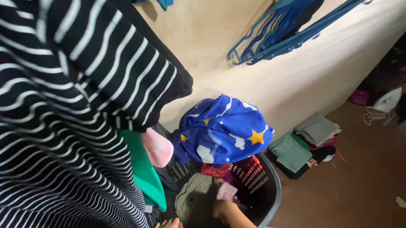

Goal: The person takes clothes from a laundry basket, places them on hangers, and hangs them on a rack. They handle a pink striped shirt and a black t-shirt, using blue hangers to organize the garments.

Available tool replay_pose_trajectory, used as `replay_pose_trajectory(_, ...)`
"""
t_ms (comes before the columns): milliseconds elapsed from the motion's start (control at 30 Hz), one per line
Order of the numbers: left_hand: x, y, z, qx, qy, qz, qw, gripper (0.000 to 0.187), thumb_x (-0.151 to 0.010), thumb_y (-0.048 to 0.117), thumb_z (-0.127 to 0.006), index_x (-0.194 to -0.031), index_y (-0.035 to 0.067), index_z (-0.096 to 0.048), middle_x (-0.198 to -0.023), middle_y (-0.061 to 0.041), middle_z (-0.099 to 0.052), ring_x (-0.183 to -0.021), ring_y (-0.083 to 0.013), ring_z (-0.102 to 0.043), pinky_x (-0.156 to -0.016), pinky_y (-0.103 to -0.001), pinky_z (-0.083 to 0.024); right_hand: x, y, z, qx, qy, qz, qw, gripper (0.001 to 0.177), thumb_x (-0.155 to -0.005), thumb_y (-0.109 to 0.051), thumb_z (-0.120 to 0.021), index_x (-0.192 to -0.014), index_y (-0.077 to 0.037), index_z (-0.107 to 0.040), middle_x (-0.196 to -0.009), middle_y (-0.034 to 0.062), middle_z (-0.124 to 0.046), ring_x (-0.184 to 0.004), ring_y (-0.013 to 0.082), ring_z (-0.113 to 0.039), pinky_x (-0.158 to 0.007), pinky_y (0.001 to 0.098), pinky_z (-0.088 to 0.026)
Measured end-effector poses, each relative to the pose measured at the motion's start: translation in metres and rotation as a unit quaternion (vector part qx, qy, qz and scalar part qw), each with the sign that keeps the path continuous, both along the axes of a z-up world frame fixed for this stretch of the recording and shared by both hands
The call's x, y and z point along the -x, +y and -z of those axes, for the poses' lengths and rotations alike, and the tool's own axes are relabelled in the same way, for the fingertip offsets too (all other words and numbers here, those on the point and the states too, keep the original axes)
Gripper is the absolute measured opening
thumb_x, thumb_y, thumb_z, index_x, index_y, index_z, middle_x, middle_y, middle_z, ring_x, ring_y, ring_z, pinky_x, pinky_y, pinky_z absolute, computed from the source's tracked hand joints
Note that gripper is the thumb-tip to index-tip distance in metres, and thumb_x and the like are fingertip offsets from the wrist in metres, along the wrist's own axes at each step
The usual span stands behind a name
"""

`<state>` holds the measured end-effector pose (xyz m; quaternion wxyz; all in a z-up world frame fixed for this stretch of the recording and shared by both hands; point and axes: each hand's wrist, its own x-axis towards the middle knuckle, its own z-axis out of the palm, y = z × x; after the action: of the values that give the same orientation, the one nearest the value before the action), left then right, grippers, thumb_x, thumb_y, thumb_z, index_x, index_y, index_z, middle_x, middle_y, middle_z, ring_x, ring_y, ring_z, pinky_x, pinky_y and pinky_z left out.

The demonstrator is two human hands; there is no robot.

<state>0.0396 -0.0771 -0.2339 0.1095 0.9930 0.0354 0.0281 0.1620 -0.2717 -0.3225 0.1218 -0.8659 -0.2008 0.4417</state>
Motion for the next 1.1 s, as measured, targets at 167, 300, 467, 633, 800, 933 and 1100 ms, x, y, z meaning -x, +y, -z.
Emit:
replay_pose_trajectory(167, 0.008, 0.001, 0.015, -0.036, 0.083, 0.012, 0.996, 0.023, -0.082, 0.032, -0.067, -0.098, 0.015, -0.067, -0.099, -0.005, -0.07, -0.1, -0.0265, -0.068, -0.093, -0.048, -0.048, 0.004, -0.027, -0.061, -0.053, 0.017, -0.011, 0.998, 0.025, -0.079, -0.013, -0.075, -0.101, -0.001, -0.078, -0.085, 0.0151, -0.076, -0.077, 0.0219, -0.069, -0.068, 0.0383, -0.055)
replay_pose_trajectory(300, 0.009, 0.001, 0.035, 0.006, 0.169, -0.014, 0.986, 0.059, -0.085, 0.037, -0.072, -0.137, 0.015, -0.054, -0.13, -0.007, -0.064, -0.12, -0.0269, -0.06, -0.104, -0.05, -0.041, -0.003, -0.044, -0.155, -0.197, 0.024, -0.004, 0.98, 0.025, -0.079, -0.012, -0.075, -0.1, 0.0, -0.078, -0.084, 0.0151, -0.076, -0.075, 0.0215, -0.068, -0.067, 0.0382, -0.055)
replay_pose_trajectory(467, 0.001, -0.039, 0.072, 0.478, -0.019, 0.067, 0.876, 0.072, -0.073, 0.014, -0.082, -0.136, 0.002, -0.05, -0.121, -0.023, -0.067, -0.112, -0.0409, -0.067, -0.095, -0.045, -0.053, 0.015, -0.069, -0.286, -0.455, 0.004, 0.015, 0.89, 0.017, -0.083, -0.002, -0.071, -0.099, 0.001, -0.077, -0.093, 0.0065, -0.077, -0.088, 0.0133, -0.069, -0.083, 0.03, -0.056)
replay_pose_trajectory(633, -0.011, -0.049, 0.078, 0.46, -0.029, 0.04, 0.887, 0.045, -0.092, 0.014, -0.056, -0.135, 0.003, -0.062, -0.116, -0.023, -0.074, -0.111, -0.034, -0.072, -0.094, -0.041, -0.055, 0.03, -0.109, -0.366, -0.535, -0.141, 0.111, 0.826, 0.017, -0.084, -0.003, -0.068, -0.098, 0.002, -0.077, -0.103, 0.005, -0.078, -0.097, 0.0155, -0.07, -0.087, 0.032, -0.056)
replay_pose_trajectory(800, -0.044, -0.007, 0.009, 0.579, -0.152, 0.08, 0.797, 0.034, -0.099, 0.011, -0.049, -0.127, -0.004, -0.06, -0.122, -0.021, -0.069, -0.116, -0.0306, -0.062, -0.104, -0.041, -0.049, 0.036, -0.136, -0.394, -0.591, -0.169, 0.305, 0.728, 0.019, -0.094, -0.01, -0.071, -0.106, 0.004, -0.075, -0.098, 0.0101, -0.075, -0.09, 0.0159, -0.068, -0.084, 0.0307, -0.054)
replay_pose_trajectory(933, -0.047, 0.021, -0.097, 0.631, -0.178, 0.11, 0.747, 0.031, -0.111, 0.022, -0.048, -0.119, -0.005, -0.062, -0.112, -0.012, -0.067, -0.106, -0.0203, -0.061, -0.097, -0.035, -0.05, 0.043, -0.14, -0.404, -0.666, -0.167, 0.301, 0.662, 0.018, -0.095, -0.008, -0.067, -0.108, 0.004, -0.071, -0.1, 0.0109, -0.076, -0.095, 0.0176, -0.072, -0.09, 0.0299, -0.056)
replay_pose_trajectory(1100, -0.039, 0.018, -0.23, 0.762, -0.177, 0.129, 0.61, 0.019, -0.109, 0.018, -0.052, -0.121, 0.006, -0.057, -0.104, -0.002, -0.061, -0.083, -0.008, -0.053, -0.067, -0.024, -0.04, 0.05, -0.132, -0.41, -0.688, -0.165, 0.329, 0.625, 0.019, -0.102, -0.007, -0.068, -0.115, 0.007, -0.072, -0.103, 0.0088, -0.073, -0.092, 0.0135, -0.064, -0.087, 0.0277, -0.05)
